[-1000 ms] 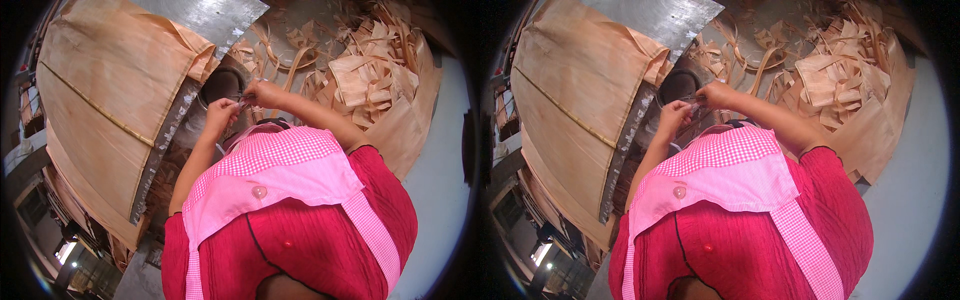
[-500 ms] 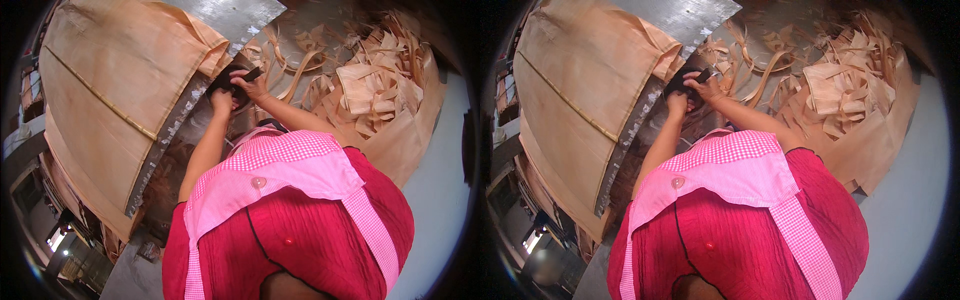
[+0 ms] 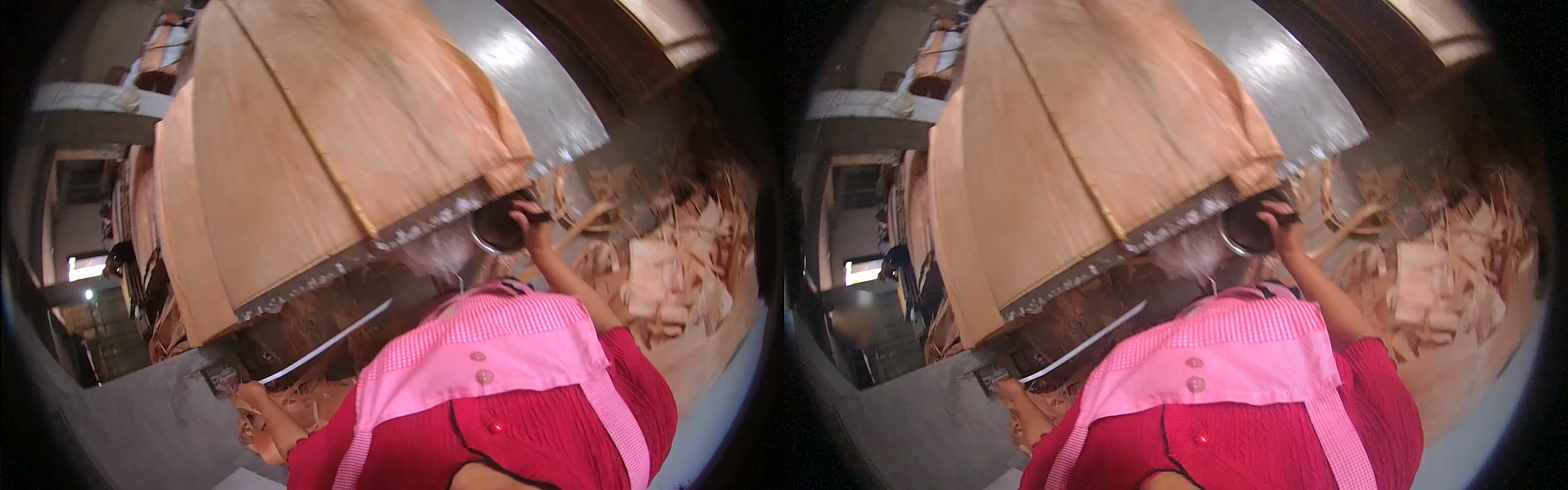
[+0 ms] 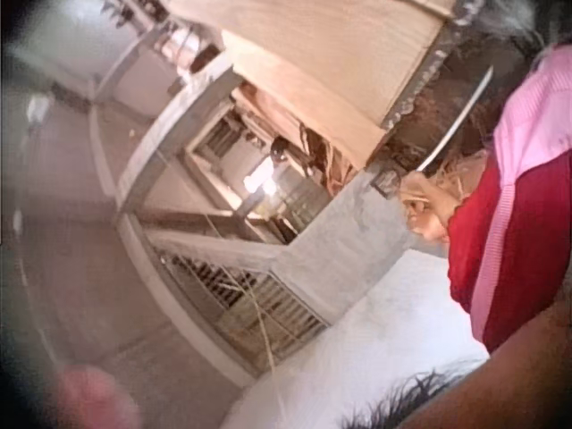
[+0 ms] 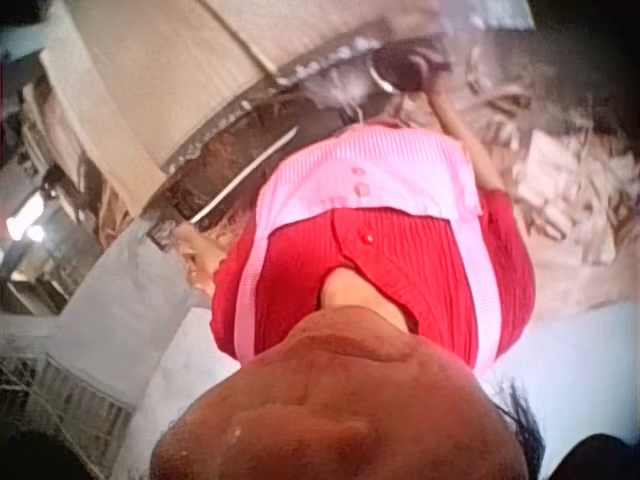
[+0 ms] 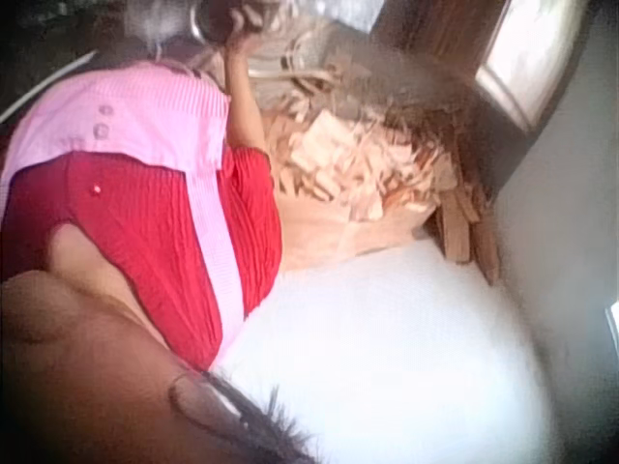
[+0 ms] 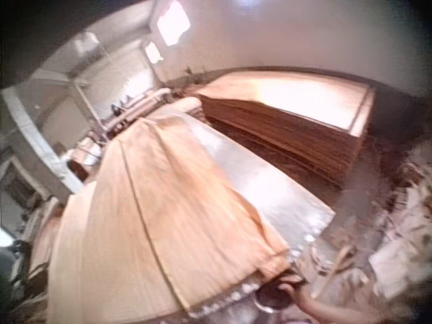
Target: The person aligns sheets of wood veneer on a workbench, secures them with tape, and trims the edges using a utility knife and scissors to join the pieces.
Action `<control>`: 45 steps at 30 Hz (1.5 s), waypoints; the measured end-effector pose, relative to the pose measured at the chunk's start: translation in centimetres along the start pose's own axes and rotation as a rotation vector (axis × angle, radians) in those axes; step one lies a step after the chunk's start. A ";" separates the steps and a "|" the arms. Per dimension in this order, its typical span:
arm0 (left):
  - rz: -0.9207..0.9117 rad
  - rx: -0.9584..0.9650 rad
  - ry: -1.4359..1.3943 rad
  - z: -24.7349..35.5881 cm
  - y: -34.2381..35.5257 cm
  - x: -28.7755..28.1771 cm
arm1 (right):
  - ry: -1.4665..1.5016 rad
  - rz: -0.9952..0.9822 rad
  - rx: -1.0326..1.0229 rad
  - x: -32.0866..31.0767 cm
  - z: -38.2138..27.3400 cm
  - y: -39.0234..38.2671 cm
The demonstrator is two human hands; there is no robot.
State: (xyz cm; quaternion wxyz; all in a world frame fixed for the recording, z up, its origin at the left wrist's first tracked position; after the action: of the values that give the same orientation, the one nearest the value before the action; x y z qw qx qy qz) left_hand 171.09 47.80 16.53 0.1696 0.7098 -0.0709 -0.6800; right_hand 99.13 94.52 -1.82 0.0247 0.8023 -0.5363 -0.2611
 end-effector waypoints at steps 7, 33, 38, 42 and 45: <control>-0.775 0.136 -1.104 33.6 -3.4 -6.7 | 0.573 -0.417 0.132 11.9 -16.1 5.3; 0.056 0.867 -0.951 72.9 32.0 22.2 | 0.469 -0.402 0.876 74.2 -18.7 40.2; 0.097 1.152 -0.826 74.8 31.9 23.9 | 0.404 -0.500 0.831 77.1 -15.9 41.9; 0.096 1.265 -0.619 75.0 30.2 23.4 | 0.017 -0.632 0.578 75.8 -16.7 43.1; 0.061 1.294 -0.521 75.6 30.3 22.7 | -0.023 -0.714 0.503 73.1 -18.7 42.4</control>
State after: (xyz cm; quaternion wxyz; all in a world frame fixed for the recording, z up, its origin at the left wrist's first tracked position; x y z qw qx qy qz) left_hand 101.67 1.16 4.06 -0.2908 0.4798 -0.5200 -0.6440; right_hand 92.65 8.17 -0.82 -0.2693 0.9154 -0.2725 -0.1236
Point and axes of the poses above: each hand's wrist, its own y-axis towards the middle knuckle, its own x-axis out of the palm, z = x × y, the point moved 7 cm from there along y, towards the middle knuckle, and after that the axes turned 5 degrees about -x, right-handed, at the moved point
